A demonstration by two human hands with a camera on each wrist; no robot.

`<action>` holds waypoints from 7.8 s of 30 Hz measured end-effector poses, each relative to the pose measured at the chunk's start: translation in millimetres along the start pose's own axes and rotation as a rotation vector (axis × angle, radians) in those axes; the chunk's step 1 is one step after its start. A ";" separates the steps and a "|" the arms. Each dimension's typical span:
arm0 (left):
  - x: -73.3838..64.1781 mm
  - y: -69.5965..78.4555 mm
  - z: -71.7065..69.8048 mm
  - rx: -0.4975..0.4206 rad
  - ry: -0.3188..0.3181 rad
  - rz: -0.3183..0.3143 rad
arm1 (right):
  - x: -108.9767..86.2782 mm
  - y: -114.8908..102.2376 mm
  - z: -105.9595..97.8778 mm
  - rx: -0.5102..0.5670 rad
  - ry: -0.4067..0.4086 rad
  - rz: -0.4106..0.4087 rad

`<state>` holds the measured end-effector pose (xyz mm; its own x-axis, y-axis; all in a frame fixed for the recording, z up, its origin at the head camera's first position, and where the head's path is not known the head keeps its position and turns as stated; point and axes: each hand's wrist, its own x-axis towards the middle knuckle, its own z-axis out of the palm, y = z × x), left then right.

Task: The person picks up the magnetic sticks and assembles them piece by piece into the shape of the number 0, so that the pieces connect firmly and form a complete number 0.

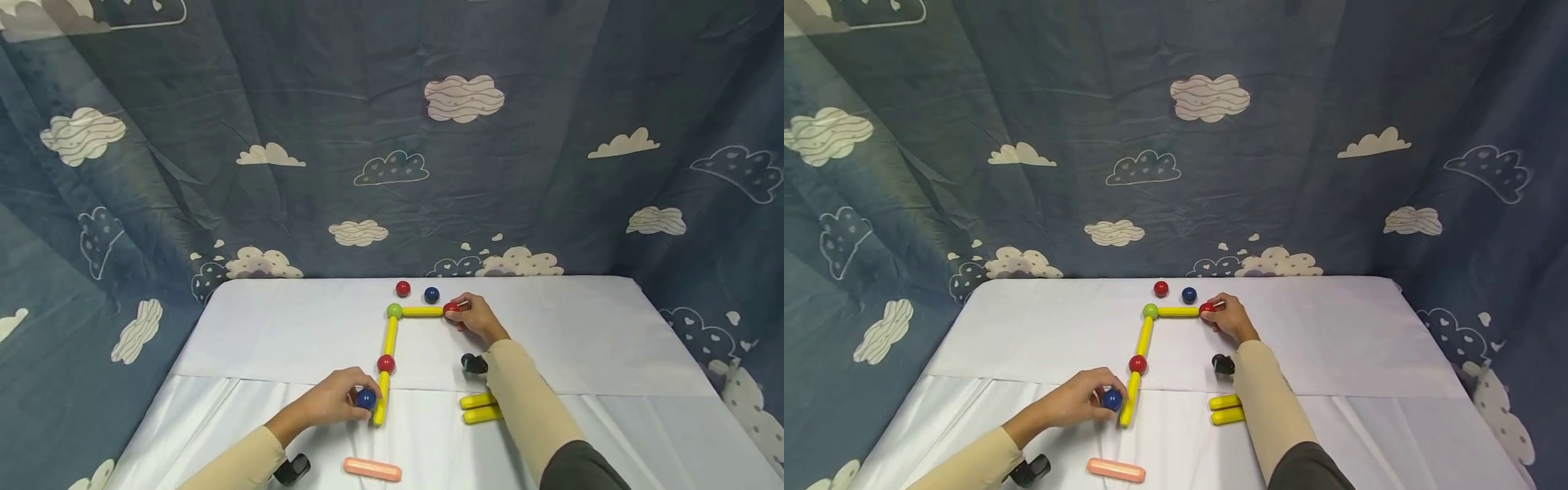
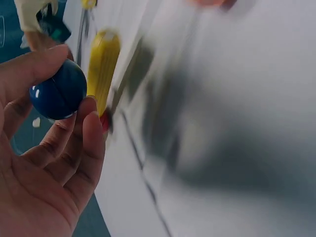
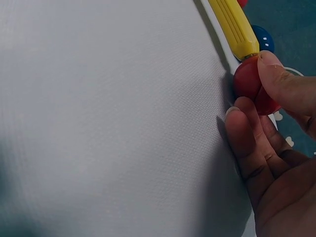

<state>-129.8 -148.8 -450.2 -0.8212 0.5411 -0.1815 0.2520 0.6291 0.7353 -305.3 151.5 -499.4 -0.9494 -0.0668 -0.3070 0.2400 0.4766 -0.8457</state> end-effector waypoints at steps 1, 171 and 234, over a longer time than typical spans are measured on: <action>-3.7 0.6 3.4 -0.005 -0.009 0.007 | -0.3 0.6 0.6 0.003 0.001 0.004; -3.9 -22.9 24.4 -0.307 -0.171 -0.074 | -169.9 13.0 31.5 -0.282 -0.630 -0.420; -5.0 -26.8 21.2 -0.345 -0.189 -0.049 | -17.9 -39.0 -8.0 -0.353 -0.051 -0.345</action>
<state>-121.5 -156.5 -482.8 -0.7112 0.6286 -0.3147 0.0020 0.4495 0.8933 -299.3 141.1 -457.4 -0.9480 -0.3119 -0.0639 -0.1783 0.6864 -0.7050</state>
